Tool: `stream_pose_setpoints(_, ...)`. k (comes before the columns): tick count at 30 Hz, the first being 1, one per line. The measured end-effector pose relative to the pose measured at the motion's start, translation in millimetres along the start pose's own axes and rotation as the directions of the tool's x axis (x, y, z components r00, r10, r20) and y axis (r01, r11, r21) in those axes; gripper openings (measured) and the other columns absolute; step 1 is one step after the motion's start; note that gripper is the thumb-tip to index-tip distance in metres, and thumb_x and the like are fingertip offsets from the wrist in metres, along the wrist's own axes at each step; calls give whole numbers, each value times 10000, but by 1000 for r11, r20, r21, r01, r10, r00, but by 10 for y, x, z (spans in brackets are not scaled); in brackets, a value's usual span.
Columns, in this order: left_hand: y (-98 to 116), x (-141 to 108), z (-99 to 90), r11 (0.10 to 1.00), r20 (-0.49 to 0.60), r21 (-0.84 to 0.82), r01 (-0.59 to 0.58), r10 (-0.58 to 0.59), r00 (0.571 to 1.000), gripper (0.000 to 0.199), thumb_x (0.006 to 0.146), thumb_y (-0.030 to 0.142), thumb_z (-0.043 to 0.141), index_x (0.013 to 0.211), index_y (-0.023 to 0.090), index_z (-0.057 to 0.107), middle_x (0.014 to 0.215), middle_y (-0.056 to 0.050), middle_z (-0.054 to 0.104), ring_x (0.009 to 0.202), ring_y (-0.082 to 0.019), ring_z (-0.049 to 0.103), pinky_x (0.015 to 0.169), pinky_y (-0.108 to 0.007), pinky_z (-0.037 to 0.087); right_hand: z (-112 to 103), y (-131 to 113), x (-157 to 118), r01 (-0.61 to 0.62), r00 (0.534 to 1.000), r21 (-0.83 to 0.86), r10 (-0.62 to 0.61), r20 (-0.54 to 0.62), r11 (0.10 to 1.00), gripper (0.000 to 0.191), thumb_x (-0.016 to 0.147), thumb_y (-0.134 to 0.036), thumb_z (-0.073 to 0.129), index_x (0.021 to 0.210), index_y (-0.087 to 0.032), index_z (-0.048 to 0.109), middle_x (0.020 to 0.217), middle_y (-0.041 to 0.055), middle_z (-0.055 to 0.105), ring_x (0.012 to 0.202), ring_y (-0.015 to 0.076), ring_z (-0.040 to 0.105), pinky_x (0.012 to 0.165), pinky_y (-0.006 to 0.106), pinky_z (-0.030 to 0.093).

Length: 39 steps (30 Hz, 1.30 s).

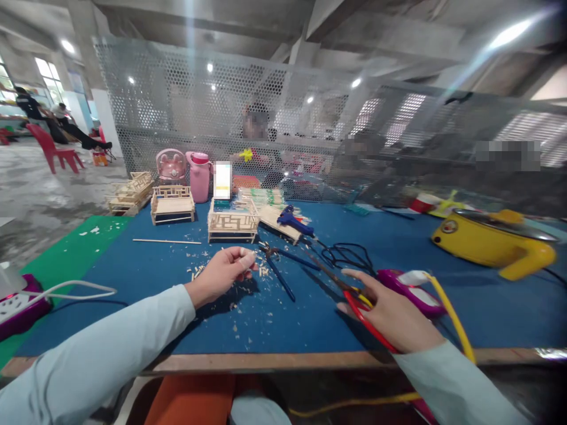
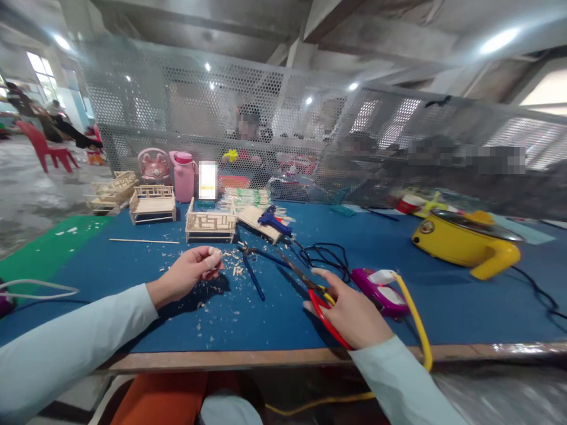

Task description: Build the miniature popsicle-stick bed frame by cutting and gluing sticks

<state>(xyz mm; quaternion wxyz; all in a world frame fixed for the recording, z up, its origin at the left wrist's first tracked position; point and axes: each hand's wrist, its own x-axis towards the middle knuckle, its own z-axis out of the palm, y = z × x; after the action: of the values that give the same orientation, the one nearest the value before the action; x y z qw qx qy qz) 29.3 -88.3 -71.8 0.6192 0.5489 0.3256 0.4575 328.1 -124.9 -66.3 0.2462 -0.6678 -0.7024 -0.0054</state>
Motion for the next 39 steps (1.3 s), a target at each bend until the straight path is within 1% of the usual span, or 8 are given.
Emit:
stream_pose_setpoints(3, 11, -4, 5, 1000, -11, -3, 7, -7, 1000, 388, 682, 510, 596, 682, 133, 506, 650, 3, 562, 510, -44, 465, 490, -186, 327, 0, -332, -46, 64, 993, 243, -87, 85, 968, 400, 656, -403, 594, 1002, -203, 592, 849, 69, 669, 707, 217, 628, 638, 315, 499)
stream_pose_setpoints(6, 20, -11, 9, 1000, -12, -16, -1, 1, 1000, 393, 684, 518, 592, 679, 133, 513, 645, 2, 569, 515, -50, 477, 508, -189, 348, 136, -711, -8, 152, 975, 429, -205, 80, 890, 408, 704, -339, 543, 1082, -188, 507, 773, 39, 629, 630, 161, 582, 634, 285, 488)
stream_pose_setpoints(9, 31, -25, 16, 1000, -42, -14, -20, 20, 999, 392, 677, 517, 600, 677, 132, 525, 657, -4, 580, 542, -63, 495, 535, -195, 377, 299, -1074, 53, 212, 965, 483, -260, 34, 849, 282, 713, -334, 542, 958, -197, 512, 680, -8, 565, 564, 120, 505, 578, 245, 457)
stream_pose_setpoints(13, 52, -43, 16, 996, -71, -36, -87, 84, 994, 353, 683, 483, 613, 695, 138, 538, 680, 0, 591, 606, -81, 524, 607, -208, 414, 391, -1380, 84, 197, 955, 547, -285, 79, 813, 224, 692, -323, 574, 864, -191, 519, 625, -38, 521, 516, 93, 441, 528, 215, 416)
stream_pose_setpoints(28, 145, -66, -15, 979, -39, 114, -172, 177, 983, 375, 686, 499, 598, 715, 125, 597, 685, -21, 609, 662, -119, 545, 677, -259, 450, 411, -1404, 64, 328, 937, 466, -345, -50, 822, 302, 696, -341, 590, 948, -176, 566, 825, 43, 613, 696, 150, 540, 662, 264, 433)
stream_pose_setpoints(32, 157, -76, -18, 969, -44, 150, -199, 207, 977, 361, 695, 476, 598, 708, 115, 603, 674, -20, 605, 644, -113, 536, 659, -251, 443, 431, -1362, 53, 340, 934, 444, -351, -59, 829, 272, 727, -373, 576, 907, -170, 586, 756, 31, 608, 644, 134, 522, 615, 240, 414)
stream_pose_setpoints(36, 144, -74, -8, 956, -20, 200, -214, 222, 975, 313, 760, 420, 544, 691, 118, 584, 660, -15, 594, 630, -102, 533, 643, -232, 436, 445, -1361, 45, 285, 947, 513, -319, -22, 810, 243, 760, -399, 536, 800, -168, 599, 574, -8, 550, 509, 104, 451, 523, 227, 375)
stream_pose_setpoints(39, 120, -74, -24, 908, -16, 327, -261, 281, 960, 282, 807, 369, 491, 694, 127, 583, 658, -16, 602, 621, -99, 537, 621, -216, 430, 429, -1438, 74, 135, 987, 689, -161, -28, 712, 237, 757, -412, 528, 781, -179, 564, 577, -14, 544, 493, 105, 464, 500, 233, 385)
